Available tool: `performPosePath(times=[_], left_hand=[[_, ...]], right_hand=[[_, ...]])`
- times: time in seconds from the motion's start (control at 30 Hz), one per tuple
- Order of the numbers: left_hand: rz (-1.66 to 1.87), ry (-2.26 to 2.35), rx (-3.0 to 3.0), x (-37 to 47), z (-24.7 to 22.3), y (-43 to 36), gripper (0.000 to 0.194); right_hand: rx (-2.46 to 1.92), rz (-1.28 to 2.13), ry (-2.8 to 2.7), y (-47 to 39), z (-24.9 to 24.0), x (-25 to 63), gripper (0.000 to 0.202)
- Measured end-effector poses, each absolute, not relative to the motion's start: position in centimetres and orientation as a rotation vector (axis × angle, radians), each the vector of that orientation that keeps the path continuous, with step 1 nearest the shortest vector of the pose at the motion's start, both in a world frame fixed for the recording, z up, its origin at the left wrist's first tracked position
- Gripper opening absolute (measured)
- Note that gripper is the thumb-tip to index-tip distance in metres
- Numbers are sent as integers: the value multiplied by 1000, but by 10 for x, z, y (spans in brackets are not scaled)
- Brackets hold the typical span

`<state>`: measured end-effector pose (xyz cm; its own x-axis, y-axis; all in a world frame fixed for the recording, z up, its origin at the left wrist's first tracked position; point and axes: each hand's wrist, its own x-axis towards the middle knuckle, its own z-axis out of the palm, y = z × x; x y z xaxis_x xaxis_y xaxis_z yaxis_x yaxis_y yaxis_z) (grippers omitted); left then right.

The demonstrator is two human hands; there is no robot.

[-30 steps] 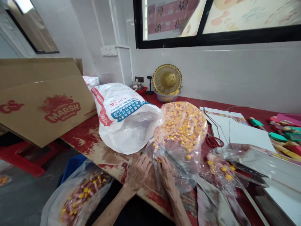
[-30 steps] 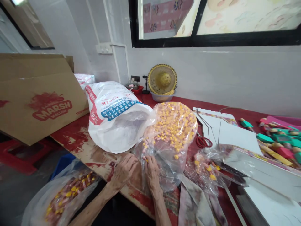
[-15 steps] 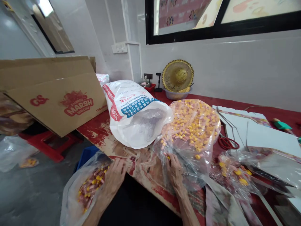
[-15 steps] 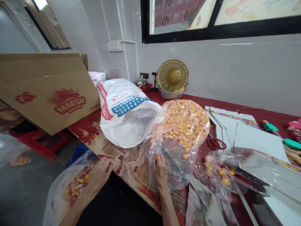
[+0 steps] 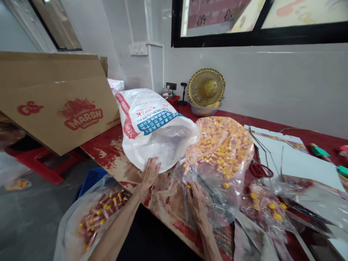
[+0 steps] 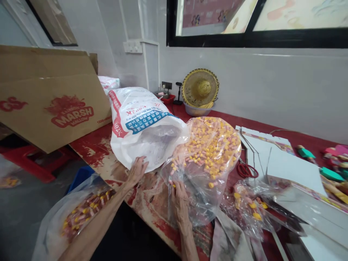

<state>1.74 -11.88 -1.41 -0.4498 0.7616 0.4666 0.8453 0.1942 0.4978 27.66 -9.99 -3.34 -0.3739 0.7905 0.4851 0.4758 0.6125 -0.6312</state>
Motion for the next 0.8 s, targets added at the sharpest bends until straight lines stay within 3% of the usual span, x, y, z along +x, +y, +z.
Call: performPosePath(times=[0.13,0.3,0.5,0.8], left_hand=[[-779,-2389,-1601,22,-31,-94,15],[-871,-2271,-1656,15,-39,-101,23],[-628,-2213,-1776,26,-33,-96,51],[-480,-2211,-1939,21,-31,-89,49]], right_hand=[[-1011,468,-2045,-100,-35,274,32],[-1018,366,-1913,-101,-41,268,35],[-1042,391,-2009,-101,-40,266,36],[-1029,366,-2021,-103,-31,271,39]])
